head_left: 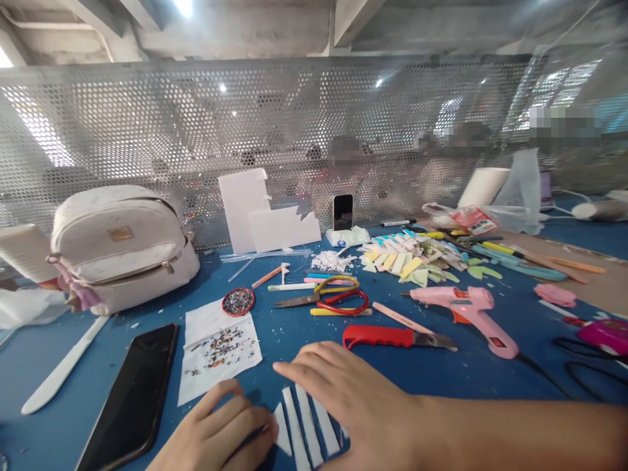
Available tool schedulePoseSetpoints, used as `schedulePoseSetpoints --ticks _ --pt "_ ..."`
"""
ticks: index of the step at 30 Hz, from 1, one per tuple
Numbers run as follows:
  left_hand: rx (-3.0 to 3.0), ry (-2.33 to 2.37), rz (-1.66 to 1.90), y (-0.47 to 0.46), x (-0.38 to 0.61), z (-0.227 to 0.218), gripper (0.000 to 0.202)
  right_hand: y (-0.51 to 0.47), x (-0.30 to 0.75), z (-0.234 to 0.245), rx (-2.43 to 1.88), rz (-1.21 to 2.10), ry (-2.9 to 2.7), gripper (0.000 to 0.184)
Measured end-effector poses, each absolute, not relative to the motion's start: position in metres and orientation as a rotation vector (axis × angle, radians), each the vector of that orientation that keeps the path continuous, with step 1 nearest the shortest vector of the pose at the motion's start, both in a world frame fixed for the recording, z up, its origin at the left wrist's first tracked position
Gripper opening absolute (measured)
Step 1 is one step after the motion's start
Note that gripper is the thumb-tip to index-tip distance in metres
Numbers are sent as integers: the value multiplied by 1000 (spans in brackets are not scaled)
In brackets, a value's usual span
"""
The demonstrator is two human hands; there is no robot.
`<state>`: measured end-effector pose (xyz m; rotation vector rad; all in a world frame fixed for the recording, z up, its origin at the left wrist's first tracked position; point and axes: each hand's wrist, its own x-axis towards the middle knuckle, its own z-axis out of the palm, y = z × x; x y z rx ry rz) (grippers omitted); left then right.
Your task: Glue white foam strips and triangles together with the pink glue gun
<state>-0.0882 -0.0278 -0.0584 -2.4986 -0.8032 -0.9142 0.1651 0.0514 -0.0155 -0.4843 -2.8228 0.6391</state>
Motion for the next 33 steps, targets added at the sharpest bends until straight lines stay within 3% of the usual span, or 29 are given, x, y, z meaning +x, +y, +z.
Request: schedulePoseSetpoints --ticks 10,19,26,33 --pt "-2480 -773 -915 -25 -89 -56 39 52 169 -16 -542 658 -2826 89" --pt "-2483 -777 -938 -26 -85 -50 38 59 182 -12 -701 676 -2866 105" --pt "-2508 -810 -897 -27 -85 -47 37 60 186 -13 -621 679 -2872 96" --pt "-2545 -968 -871 -36 -79 -40 38 62 189 -6 -634 702 -2900 102"
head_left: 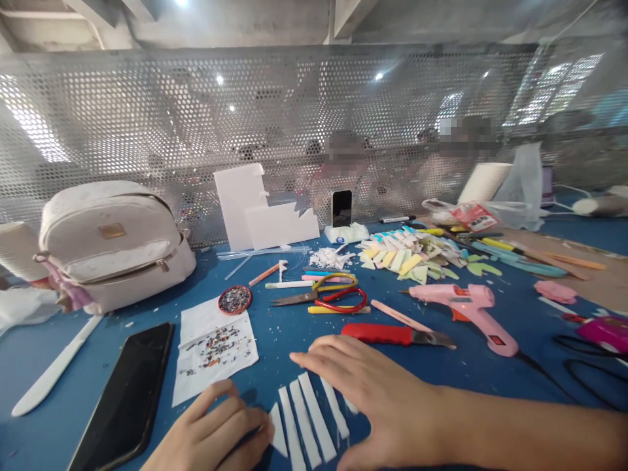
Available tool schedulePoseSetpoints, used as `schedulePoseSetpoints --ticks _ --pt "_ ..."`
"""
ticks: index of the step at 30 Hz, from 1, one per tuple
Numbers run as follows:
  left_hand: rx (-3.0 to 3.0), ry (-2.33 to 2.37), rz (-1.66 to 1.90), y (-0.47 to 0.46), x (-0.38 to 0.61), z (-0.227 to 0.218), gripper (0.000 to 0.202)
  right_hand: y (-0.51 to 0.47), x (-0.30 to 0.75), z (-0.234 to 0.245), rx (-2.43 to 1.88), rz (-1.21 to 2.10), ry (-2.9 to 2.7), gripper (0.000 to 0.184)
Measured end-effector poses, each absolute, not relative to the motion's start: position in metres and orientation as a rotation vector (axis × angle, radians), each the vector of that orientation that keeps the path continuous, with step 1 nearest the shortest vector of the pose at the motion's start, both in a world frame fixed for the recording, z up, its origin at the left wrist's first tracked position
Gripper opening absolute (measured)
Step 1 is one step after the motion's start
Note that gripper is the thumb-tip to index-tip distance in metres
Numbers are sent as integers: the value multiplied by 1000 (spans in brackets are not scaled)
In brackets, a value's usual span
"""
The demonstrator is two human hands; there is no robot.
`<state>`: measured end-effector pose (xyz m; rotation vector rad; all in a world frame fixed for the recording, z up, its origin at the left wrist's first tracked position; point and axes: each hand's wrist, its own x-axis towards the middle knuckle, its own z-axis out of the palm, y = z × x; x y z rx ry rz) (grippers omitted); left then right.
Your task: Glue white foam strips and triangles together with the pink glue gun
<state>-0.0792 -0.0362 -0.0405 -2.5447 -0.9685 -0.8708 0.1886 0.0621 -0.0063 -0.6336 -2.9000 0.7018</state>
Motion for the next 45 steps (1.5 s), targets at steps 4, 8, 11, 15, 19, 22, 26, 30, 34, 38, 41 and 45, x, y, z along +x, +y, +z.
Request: schedulePoseSetpoints --ticks 4,8,11,15,19,22,26,30,34,38,41,45 --pt "-2533 -929 -922 -34 -79 -40 36 63 194 -3 -751 615 -2936 105" --pt "-2490 -841 -973 -28 -80 -43 36 62 197 -3 -812 628 -2882 97" --pt "-2487 -847 -941 -27 -81 -46 36 61 195 -4 -775 661 -2855 94" --pt "-2472 -797 -964 -26 -82 -47 38 62 193 -2 -734 677 -2875 94" --pt "-2462 -813 -987 -25 -80 -44 41 66 203 0 -775 713 -2883 100" --pt "-2491 -823 -975 -26 -80 -42 42 68 212 4 -881 750 -2861 98" --pt "-2512 -824 -940 -28 -83 -42 43 67 216 12 -989 804 -2845 90" --pt "-2521 -829 -918 -29 -84 -45 43 66 211 15 -987 818 -2840 83" --pt "-2496 -842 -939 -29 -83 -45 41 65 208 13 -922 787 -2842 82" --pt "-2496 -830 -949 -28 -81 -43 43 65 207 13 -852 763 -2831 80" --pt "-2507 -847 -969 -28 -81 -42 42 68 208 15 -809 769 -2802 53" --pt "-2517 -836 -980 -28 -80 -43 42 74 212 15 -734 680 -2812 11"
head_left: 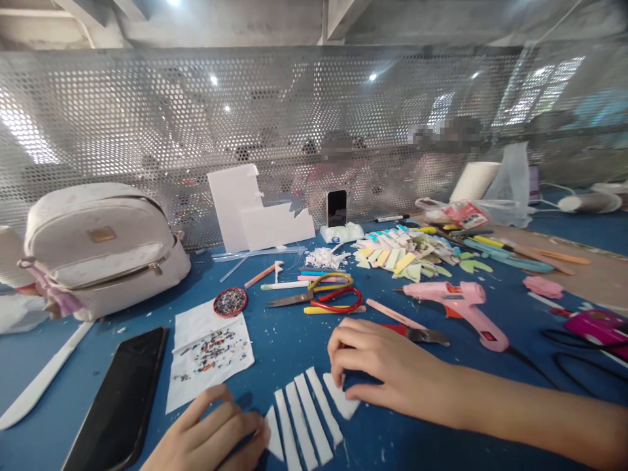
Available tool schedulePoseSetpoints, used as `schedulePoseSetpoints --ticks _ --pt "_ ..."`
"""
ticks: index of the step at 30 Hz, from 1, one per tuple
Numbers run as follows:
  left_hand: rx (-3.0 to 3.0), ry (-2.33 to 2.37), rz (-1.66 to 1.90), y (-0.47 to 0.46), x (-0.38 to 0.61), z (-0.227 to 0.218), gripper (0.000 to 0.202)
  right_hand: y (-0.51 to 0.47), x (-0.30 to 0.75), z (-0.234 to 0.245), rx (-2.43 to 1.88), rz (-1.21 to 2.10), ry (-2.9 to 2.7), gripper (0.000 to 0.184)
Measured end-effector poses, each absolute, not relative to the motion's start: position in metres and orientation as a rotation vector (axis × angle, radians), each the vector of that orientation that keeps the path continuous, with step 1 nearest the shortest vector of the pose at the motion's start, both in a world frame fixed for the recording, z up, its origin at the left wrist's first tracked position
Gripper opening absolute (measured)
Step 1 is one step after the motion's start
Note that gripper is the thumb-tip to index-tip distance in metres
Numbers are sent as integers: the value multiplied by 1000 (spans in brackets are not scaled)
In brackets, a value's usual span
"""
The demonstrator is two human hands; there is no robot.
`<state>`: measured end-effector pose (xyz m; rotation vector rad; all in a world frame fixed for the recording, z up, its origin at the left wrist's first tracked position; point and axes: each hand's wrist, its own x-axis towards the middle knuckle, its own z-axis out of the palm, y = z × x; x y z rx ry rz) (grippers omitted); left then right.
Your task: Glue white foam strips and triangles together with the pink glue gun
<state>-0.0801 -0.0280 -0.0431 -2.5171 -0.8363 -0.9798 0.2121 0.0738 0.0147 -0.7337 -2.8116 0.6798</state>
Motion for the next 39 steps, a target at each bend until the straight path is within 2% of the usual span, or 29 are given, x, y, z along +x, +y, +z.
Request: schedulePoseSetpoints --ticks 2,9,13,15,18,31,34,37,39 --pt "-2522 -837 -979 -28 -80 -45 42 77 214 14 -710 610 -2834 7" --pt "-2485 -826 -992 -26 -79 -40 42 82 213 18 -678 482 -2909 12" --pt "-2565 -826 -799 -26 -77 -28 37 84 213 17 -658 374 -2945 11" --pt "-2486 -853 -971 -26 -76 -30 42 84 214 15 -647 324 -2958 11" --pt "-2479 -853 -1019 -27 -76 -40 43 84 214 12 -635 273 -2971 13" --pt "-2454 -824 -1002 -25 -79 -44 43 86 219 18 -626 116 -3032 11" --pt "-2485 -831 -928 -26 -79 -33 43 88 218 18 -598 79 -3035 9" --pt "-2602 -842 -703 -28 -82 -30 38 89 218 17 -579 68 -3049 9" --pt "-2561 -845 -819 -28 -84 -35 41 89 218 16 -564 50 -3052 9"
